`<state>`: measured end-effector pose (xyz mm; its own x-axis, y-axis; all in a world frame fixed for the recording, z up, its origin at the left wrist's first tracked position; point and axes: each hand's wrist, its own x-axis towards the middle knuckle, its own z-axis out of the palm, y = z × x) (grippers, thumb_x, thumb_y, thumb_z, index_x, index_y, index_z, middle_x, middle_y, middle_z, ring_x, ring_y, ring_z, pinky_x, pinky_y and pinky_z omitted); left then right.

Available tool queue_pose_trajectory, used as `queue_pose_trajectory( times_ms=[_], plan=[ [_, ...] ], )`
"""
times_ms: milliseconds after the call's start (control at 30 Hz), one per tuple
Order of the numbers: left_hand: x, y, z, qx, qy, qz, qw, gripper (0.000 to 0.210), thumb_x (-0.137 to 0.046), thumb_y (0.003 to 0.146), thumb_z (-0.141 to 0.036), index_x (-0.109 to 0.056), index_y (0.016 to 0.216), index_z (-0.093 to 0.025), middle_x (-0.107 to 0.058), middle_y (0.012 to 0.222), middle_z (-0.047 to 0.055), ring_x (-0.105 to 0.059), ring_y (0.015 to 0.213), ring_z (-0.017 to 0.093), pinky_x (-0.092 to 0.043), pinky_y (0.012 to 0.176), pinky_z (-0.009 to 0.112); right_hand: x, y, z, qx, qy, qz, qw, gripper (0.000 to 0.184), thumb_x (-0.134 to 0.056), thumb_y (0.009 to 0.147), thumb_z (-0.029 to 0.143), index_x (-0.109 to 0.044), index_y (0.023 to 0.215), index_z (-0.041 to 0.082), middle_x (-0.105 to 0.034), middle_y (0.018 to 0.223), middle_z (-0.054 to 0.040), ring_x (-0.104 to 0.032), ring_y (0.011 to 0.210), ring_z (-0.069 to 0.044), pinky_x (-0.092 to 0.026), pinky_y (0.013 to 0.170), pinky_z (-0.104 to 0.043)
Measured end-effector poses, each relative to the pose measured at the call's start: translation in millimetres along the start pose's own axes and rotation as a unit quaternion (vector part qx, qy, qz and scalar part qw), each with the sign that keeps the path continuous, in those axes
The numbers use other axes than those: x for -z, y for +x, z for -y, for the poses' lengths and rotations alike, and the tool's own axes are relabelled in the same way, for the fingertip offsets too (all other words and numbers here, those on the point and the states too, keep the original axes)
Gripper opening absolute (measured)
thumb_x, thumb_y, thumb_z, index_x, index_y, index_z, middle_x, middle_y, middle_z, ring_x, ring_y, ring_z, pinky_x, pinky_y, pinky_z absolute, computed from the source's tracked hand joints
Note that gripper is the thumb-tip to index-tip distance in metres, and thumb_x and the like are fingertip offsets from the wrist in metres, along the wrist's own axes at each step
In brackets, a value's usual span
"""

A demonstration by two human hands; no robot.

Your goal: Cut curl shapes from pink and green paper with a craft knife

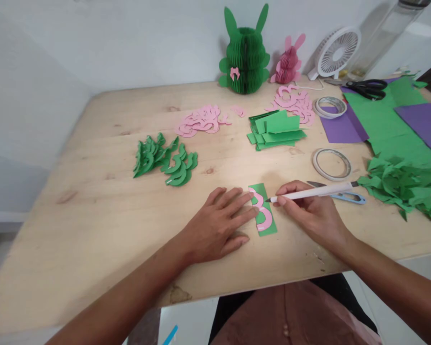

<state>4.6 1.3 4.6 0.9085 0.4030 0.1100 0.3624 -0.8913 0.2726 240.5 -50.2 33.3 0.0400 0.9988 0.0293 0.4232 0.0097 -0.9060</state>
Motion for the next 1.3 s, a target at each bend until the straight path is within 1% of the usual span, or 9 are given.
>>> queue_pose_trajectory(
  times_ms=[100,167,233,367,533,733,900,1067,1300],
  plan=[
    [0.0,0.0,-0.1,0.0,0.002,0.0,1.0,0.049,-0.047,0.094,-0.046,-0.047,0.138,-0.025,-0.038,0.152,0.007,-0.032,0.137,0.031,-0.02,0.111,0.05,-1.4,-16.0,-0.6,0.034,-0.038,0.001,0.999,0.008,-0.059,0.088,0.028,-0.064,0.089,0.022,-0.069,0.078,-0.0025,-0.064,0.067,-0.015,-0.05,0.054,-0.024],
    [-0.1,0.0,-0.4,0.0,0.003,-0.001,1.0,0.049,-0.048,0.093,-0.046,-0.047,0.138,-0.025,-0.038,0.152,0.007,-0.032,0.137,0.031,-0.02,0.111,0.049,-3.9,-24.4,-1.5,0.07,-0.055,0.011,0.996,0.012,-0.056,0.091,0.028,-0.065,0.097,0.022,-0.072,0.09,-0.0044,-0.067,0.078,-0.017,-0.054,0.066,-0.027],
    [-0.3,0.1,-0.8,0.001,0.004,-0.003,1.0,0.049,-0.048,0.093,-0.046,-0.048,0.138,-0.025,-0.039,0.151,0.007,-0.032,0.137,0.031,-0.02,0.111,0.049,-6.0,-29.7,-2.7,0.11,-0.09,0.024,0.99,0.017,-0.055,0.092,0.025,-0.065,0.105,0.023,-0.073,0.095,-0.0049,-0.067,0.083,-0.018,-0.054,0.073,-0.03],
    [-0.3,0.4,-1.3,0.004,0.004,-0.006,1.0,0.049,-0.048,0.093,-0.047,-0.049,0.137,-0.025,-0.04,0.151,0.007,-0.032,0.138,0.031,-0.02,0.112,0.048,-7.5,-34.2,-10.4,0.18,-0.15,0.04,0.971,0.025,-0.052,0.093,0.018,-0.064,0.114,0.023,-0.074,0.094,-0.0043,-0.066,0.078,-0.018,-0.053,0.071,-0.032],
    [0.4,0.8,-1.3,0.004,-0.001,-0.001,1.0,0.048,-0.047,0.094,-0.046,-0.049,0.137,-0.025,-0.04,0.151,0.007,-0.032,0.138,0.03,-0.02,0.111,0.049,-8.1,-37.4,-20.7,0.194,-0.171,0.043,0.965,0.025,-0.053,0.092,0.017,-0.064,0.114,0.021,-0.074,0.098,-0.0065,-0.067,0.081,-0.02,-0.054,0.074,-0.035],
    [0.7,0.6,-1.6,0.005,0.004,-0.005,1.0,0.048,-0.048,0.093,-0.046,-0.049,0.136,-0.025,-0.04,0.151,0.007,-0.032,0.137,0.03,-0.021,0.111,0.049,-8.8,-36.2,-15.2,0.196,-0.172,0.033,0.965,0.026,-0.052,0.093,0.017,-0.065,0.114,0.023,-0.074,0.091,-0.0049,-0.067,0.076,-0.019,-0.054,0.068,-0.033],
    [0.2,0.8,-1.9,0.003,0.008,-0.007,1.0,0.05,-0.047,0.094,-0.047,-0.046,0.139,-0.026,-0.038,0.152,0.008,-0.031,0.138,0.03,-0.021,0.111,0.049,-8.1,-36.6,-15.1,0.196,-0.178,0.038,0.963,0.026,-0.052,0.092,0.016,-0.064,0.114,0.021,-0.074,0.092,-0.0057,-0.066,0.077,-0.019,-0.053,0.068,-0.033],
    [-1.0,1.2,-1.7,0.004,0.011,-0.005,1.0,0.05,-0.047,0.094,-0.047,-0.046,0.139,-0.025,-0.036,0.153,0.008,-0.031,0.138,0.03,-0.02,0.111,0.049,-8.0,-36.1,-13.7,0.211,-0.193,0.043,0.957,0.025,-0.053,0.091,0.015,-0.063,0.114,0.021,-0.073,0.091,-0.0061,-0.065,0.077,-0.019,-0.052,0.068,-0.033],
    [-2.0,1.6,-1.7,0.0,0.022,-0.008,1.0,0.051,-0.046,0.094,-0.048,-0.046,0.138,-0.024,-0.035,0.153,0.008,-0.032,0.137,0.031,-0.022,0.111,0.05,-9.1,-35.7,-10.9,0.235,-0.226,0.032,0.945,0.023,-0.054,0.091,0.015,-0.063,0.111,0.02,-0.073,0.086,-0.006,-0.065,0.071,-0.018,-0.052,0.065,-0.031]
  ],
)
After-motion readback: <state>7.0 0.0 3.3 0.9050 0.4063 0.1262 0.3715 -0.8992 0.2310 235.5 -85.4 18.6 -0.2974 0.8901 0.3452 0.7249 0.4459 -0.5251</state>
